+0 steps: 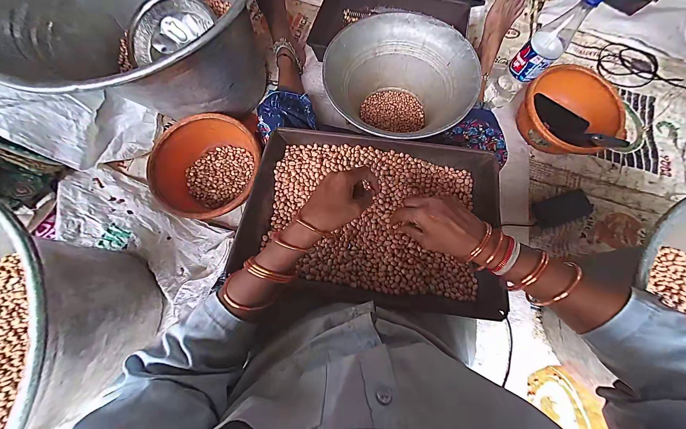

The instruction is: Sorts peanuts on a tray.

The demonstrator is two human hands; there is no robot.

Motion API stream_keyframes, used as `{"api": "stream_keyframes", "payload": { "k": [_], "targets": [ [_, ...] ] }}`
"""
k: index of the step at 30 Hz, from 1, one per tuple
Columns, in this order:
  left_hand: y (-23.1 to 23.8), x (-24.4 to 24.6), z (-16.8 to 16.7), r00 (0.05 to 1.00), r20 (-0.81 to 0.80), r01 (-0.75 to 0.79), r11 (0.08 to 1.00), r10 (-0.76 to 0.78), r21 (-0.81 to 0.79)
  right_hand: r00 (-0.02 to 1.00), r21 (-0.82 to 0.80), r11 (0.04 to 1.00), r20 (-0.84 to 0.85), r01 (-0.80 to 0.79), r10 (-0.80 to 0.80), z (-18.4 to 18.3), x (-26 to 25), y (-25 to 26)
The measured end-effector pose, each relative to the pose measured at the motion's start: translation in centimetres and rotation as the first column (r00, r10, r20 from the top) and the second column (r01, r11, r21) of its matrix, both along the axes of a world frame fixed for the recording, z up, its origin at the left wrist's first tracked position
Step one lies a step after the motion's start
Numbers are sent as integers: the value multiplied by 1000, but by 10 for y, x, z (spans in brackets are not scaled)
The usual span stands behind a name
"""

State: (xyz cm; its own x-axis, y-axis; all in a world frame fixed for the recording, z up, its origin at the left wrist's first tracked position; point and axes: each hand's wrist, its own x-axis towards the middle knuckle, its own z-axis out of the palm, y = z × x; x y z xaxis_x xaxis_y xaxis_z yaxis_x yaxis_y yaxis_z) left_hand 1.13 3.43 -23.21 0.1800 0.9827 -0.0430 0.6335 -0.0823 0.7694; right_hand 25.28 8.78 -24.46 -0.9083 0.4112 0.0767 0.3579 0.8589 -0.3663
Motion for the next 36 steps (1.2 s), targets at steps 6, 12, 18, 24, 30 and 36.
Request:
{"api": "stream_keyframes", "payload": {
  "k": [6,12,18,24,30,36],
  "targets": [
    [-25,-2,0,952,-300,47,998,-57,-41,995,33,999,99,-5,1,-5,-4,-2],
    [-50,-20,-18,923,-356,132,990,-143,-55,966,-162,981,252,105,-62,2,-4,6],
    [-61,-9,-34,905,-404,112,991,-133,-75,976,-495,845,28,203,-218,12,4,18],
    [-60,-43,-22,999,-46,-14,1000,14,-11,884,-834,504,-44,224,-466,23,4,16],
    [-71,-66,-19,984,-150,90,993,-100,-72,975,-430,876,71,220,-210,14,-1,5],
    [-75,-43,-19,916,-309,129,918,-255,-374,942,-353,921,335,163,-39,40,-15,-3]
  ]
}}
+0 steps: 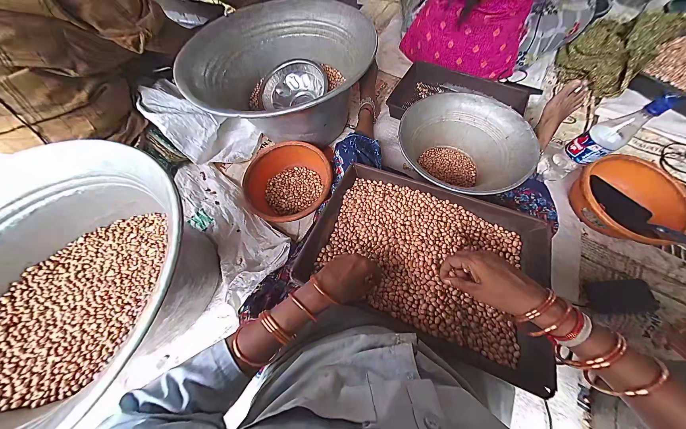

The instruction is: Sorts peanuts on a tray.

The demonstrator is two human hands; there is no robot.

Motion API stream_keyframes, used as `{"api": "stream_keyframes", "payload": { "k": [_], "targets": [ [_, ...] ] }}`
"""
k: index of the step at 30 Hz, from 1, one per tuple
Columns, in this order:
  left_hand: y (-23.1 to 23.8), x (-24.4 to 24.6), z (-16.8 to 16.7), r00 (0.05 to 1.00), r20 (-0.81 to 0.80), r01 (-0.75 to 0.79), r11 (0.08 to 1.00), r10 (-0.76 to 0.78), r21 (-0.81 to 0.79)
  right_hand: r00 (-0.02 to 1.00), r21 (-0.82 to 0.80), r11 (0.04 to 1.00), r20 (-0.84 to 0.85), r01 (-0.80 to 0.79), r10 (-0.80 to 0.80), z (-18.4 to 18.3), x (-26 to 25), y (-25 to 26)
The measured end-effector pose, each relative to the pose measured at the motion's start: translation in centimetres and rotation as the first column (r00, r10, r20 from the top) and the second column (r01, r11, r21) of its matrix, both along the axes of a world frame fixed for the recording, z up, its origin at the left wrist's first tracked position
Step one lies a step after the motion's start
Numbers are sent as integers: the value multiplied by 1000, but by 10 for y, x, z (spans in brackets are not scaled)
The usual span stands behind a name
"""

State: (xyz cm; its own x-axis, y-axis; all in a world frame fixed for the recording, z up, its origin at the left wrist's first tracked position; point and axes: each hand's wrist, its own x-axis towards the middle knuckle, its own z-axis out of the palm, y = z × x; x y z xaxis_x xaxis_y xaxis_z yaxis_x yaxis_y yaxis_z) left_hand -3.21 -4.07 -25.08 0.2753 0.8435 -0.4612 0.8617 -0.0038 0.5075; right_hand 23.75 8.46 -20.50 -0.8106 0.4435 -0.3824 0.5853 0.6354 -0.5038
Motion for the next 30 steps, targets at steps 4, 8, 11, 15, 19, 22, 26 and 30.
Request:
{"api": "stream_keyframes", "payload": {
  "k": [4,8,11,15,19,22,26,30],
  "targets": [
    [2,-2,-2,998,56,31,999,-33,27,989,25,995,110,-98,95,18,-8,-6],
    [8,3,-1,879,460,-62,987,126,-151,987,73,985,-41,-155,158,27,-20,-31],
    [12,25,-5,777,606,57,940,169,-336,911,216,956,-319,-198,261,9,-24,-54],
    [23,28,0,791,603,85,957,103,-276,890,271,940,-348,-205,295,-2,-15,-54],
    [33,-30,31,918,325,-241,971,226,6,994,224,970,-38,-91,102,13,11,-19],
    [24,-73,51,867,-91,-405,798,490,446,941,188,982,331,4,-67,19,26,9],
    [11,-85,45,850,-193,-294,744,491,600,828,220,970,522,102,-206,8,38,40],
    [9,-54,41,914,-275,-311,951,298,-4,766,178,982,623,59,-159,0,38,48]
  ]
}}
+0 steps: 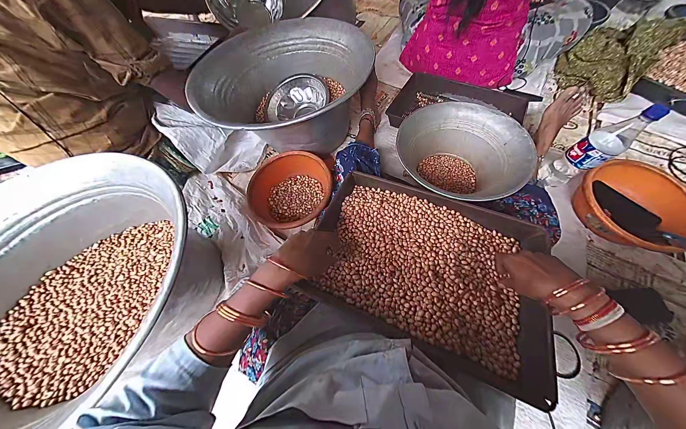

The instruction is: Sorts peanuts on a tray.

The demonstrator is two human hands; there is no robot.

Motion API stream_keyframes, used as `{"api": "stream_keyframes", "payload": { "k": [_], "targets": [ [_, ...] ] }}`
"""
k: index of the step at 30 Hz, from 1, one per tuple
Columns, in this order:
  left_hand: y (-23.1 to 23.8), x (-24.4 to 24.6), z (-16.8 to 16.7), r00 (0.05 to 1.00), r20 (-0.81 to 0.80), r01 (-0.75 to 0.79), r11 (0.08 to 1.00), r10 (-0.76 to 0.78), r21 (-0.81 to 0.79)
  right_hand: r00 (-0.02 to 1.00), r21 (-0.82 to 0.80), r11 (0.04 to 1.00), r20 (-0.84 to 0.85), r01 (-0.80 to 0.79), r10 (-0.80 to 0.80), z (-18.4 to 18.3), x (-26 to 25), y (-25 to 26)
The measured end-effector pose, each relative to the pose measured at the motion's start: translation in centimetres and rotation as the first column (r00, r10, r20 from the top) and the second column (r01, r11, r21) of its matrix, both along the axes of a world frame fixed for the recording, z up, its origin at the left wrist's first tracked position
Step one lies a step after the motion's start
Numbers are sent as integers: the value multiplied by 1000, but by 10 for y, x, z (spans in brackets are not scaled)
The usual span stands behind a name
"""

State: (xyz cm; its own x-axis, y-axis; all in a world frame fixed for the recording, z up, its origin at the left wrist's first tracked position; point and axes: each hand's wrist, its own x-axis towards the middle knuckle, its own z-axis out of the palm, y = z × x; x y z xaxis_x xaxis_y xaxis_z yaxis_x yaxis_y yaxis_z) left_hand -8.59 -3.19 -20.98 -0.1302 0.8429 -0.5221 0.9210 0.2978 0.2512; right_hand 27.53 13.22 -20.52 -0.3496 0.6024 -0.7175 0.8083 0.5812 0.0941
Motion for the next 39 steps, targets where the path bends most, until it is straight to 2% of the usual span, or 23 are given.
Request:
{"api": "stream_keyframes", "payload": {
  "k": [2,5,8,11,14,17,19,20,22,23,24,25,27,30,33,36,38,39],
  "targets": [
    [2,20,-6,994,-74,59,973,-77,-225,997,-94,993,42,-66,70,-3,-3,-7],
    [4,60,-7,983,-80,129,929,-167,-348,977,-263,949,80,-172,199,-9,-8,-21],
    [5,90,-13,974,50,225,929,-220,-292,962,-432,871,28,-233,271,-9,-19,-37],
    [11,115,-20,957,188,258,941,-219,-219,967,-537,806,-96,-251,237,-13,-27,-48],
    [20,133,-21,897,405,241,964,-178,-110,974,-587,786,-210,-192,81,-23,-33,-55],
    [33,135,-9,790,585,186,981,-183,57,927,-559,823,-355,-106,-122,-20,-36,-59],
    [47,123,-2,762,615,98,975,-203,200,811,-528,847,-524,-68,-262,-17,-33,-57],
    [54,113,3,807,551,51,955,-212,294,719,-528,847,-614,-69,-324,-17,-31,-54],
    [66,89,4,929,317,-8,846,-191,533,509,-545,836,-737,-58,-446,-14,-28,-47],
    [73,75,0,971,197,-7,802,-138,598,410,-548,836,-770,-30,-490,-10,-26,-42],
    [85,62,-9,993,96,3,802,-75,597,328,-532,847,-799,5,-504,-7,-23,-37],
    [96,51,-18,999,34,9,819,-35,574,257,-495,868,-835,34,-486,-4,-20,-32],
    [108,41,-33,1000,11,-4,860,-2,510,163,-377,923,-909,73,-384,0,-12,-21],
    [110,44,-46,1000,21,-20,891,12,453,129,-169,975,-974,143,-188,1,-6,-13],
    [111,44,-46,999,47,-32,893,12,450,95,95,981,-992,168,80,8,-8,-21],
    [107,38,-42,967,252,-107,855,-29,507,-79,421,890,-895,175,439,31,-10,-43],
    [96,41,-37,896,434,-139,866,-97,480,-168,528,819,-807,224,566,51,-3,-68],
    [86,48,-31,857,499,-131,879,-132,458,-193,520,824,-805,224,560,63,4,-84]
  ]
}}
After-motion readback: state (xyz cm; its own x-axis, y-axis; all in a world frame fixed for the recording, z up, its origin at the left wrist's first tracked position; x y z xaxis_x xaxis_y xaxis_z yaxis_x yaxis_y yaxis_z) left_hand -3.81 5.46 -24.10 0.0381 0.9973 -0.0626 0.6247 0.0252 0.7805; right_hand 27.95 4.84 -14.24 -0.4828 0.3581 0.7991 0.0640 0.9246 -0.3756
